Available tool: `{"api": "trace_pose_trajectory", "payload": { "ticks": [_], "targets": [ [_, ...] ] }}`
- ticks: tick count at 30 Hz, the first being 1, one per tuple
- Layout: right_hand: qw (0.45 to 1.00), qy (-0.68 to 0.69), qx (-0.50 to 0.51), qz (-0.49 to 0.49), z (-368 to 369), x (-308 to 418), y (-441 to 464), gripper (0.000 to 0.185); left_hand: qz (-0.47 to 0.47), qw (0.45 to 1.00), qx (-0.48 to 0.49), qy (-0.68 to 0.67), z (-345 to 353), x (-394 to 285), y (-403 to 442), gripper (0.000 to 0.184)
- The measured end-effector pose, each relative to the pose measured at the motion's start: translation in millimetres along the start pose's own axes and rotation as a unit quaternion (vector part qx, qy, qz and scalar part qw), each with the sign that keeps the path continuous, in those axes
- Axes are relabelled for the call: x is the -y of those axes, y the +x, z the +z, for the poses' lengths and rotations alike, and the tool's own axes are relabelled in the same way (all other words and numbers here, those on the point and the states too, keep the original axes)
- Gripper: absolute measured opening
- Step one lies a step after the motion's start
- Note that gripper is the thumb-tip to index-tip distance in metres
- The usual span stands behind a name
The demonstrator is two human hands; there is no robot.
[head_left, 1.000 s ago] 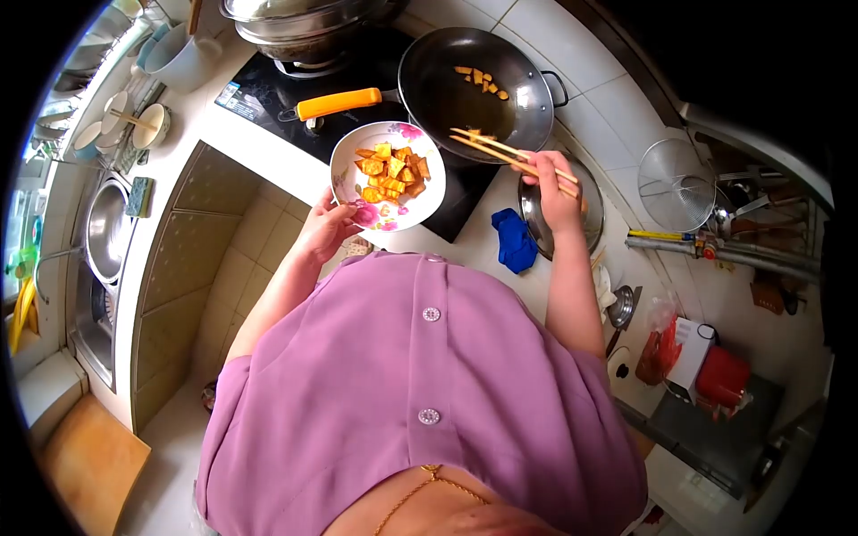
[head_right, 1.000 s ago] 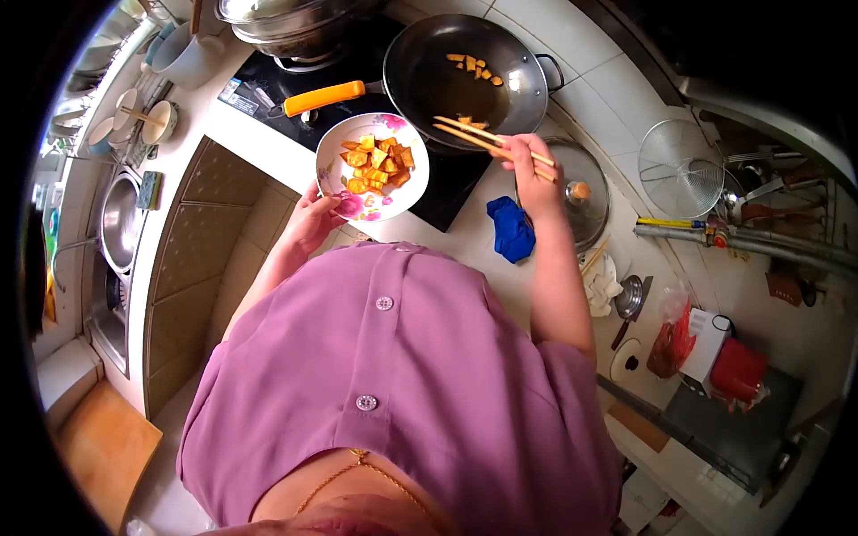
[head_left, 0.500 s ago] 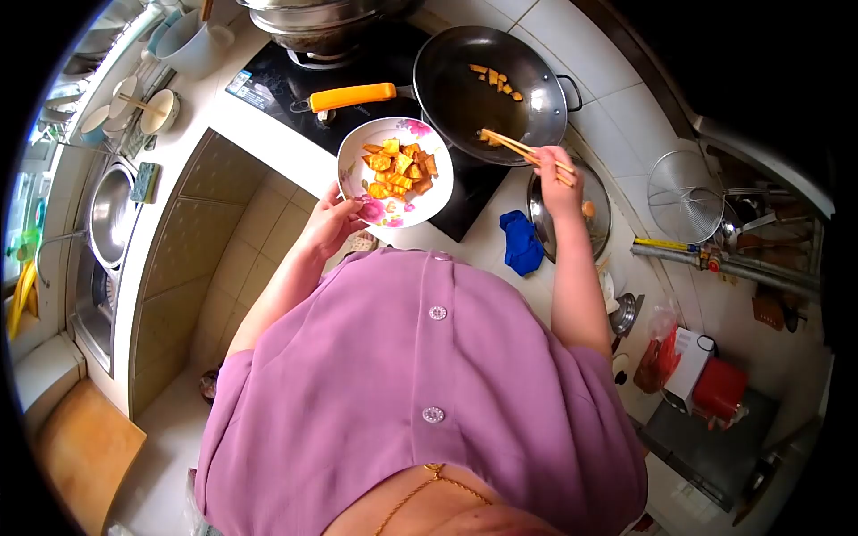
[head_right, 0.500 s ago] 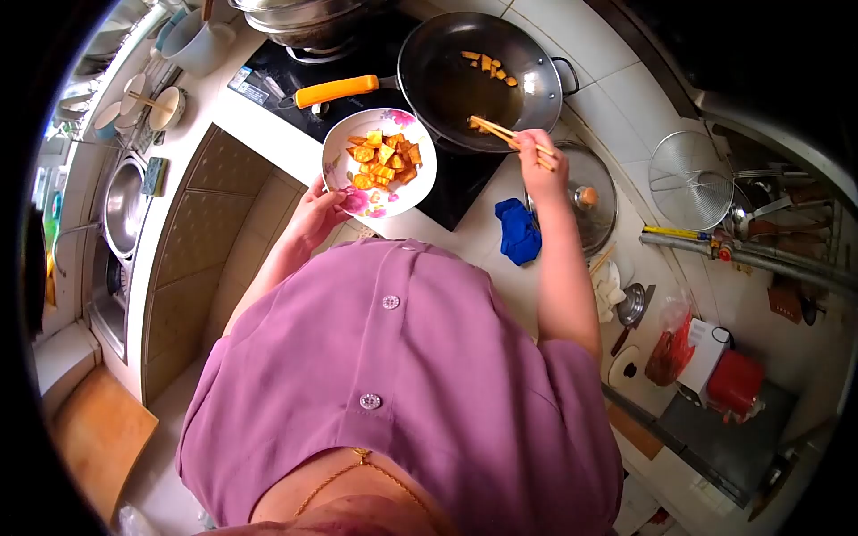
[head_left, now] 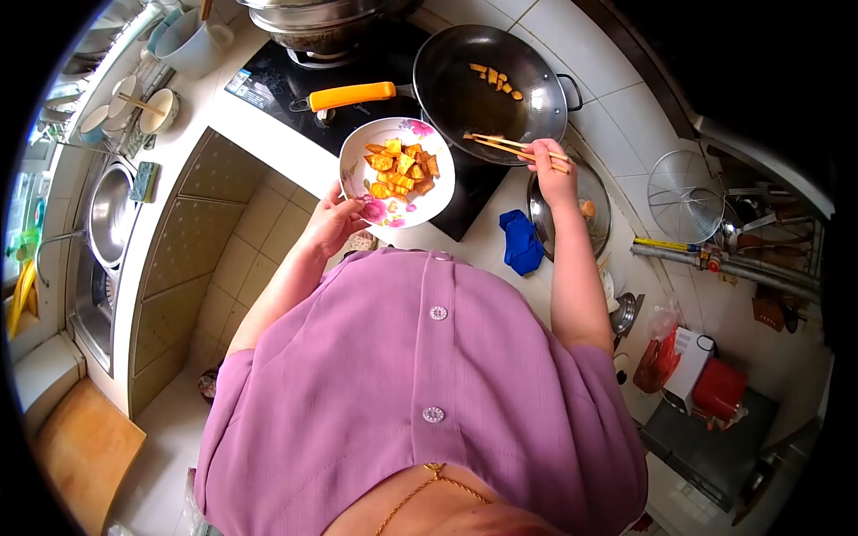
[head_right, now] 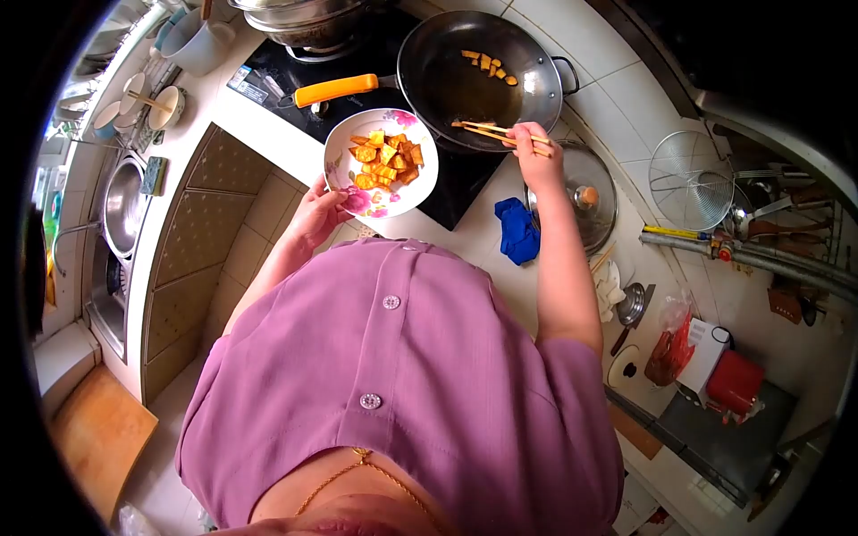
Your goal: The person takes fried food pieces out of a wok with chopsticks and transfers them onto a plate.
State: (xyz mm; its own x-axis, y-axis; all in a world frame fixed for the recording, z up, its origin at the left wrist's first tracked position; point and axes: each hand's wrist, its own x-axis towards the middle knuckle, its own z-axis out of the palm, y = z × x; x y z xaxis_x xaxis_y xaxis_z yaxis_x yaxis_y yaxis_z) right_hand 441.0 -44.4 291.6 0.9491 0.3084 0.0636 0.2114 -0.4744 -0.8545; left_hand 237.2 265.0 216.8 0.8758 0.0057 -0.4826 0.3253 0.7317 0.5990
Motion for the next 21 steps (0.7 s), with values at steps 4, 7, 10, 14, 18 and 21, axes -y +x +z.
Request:
{"api": "trace_pose_trajectory", "payload": {
  "ticks": [4,7,10,14,18,21],
  "targets": [
    [0.995,0.093,-0.008,0.031,-13.2,7.2,-2.9,0.026,0.000,1.000,-0.007,0.001,-2.6,2.8,2.1,0.056],
    [0.995,0.092,-0.006,0.024,-20.4,20.9,-10.5,0.026,0.004,1.000,-0.004,0.002,-2.9,2.0,2.1,0.057],
    [0.996,0.067,0.041,0.038,-21.9,19.9,-15.2,0.026,0.007,1.000,-0.003,0.002,-2.6,2.5,3.5,0.057],
    [0.995,0.096,-0.023,0.010,-22.4,26.0,-21.3,0.026,0.005,1.000,-0.002,-0.007,0.0,1.3,2.6,0.057],
    [0.997,0.065,0.029,0.025,-24.8,23.5,-25.6,0.025,-0.002,1.000,-0.003,-0.012,-1.7,1.9,5.3,0.056],
    [0.994,0.112,-0.020,-0.004,-27.3,27.3,-28.1,0.025,0.001,1.000,-0.002,-0.020,0.5,1.6,3.8,0.055]
  ]
}}
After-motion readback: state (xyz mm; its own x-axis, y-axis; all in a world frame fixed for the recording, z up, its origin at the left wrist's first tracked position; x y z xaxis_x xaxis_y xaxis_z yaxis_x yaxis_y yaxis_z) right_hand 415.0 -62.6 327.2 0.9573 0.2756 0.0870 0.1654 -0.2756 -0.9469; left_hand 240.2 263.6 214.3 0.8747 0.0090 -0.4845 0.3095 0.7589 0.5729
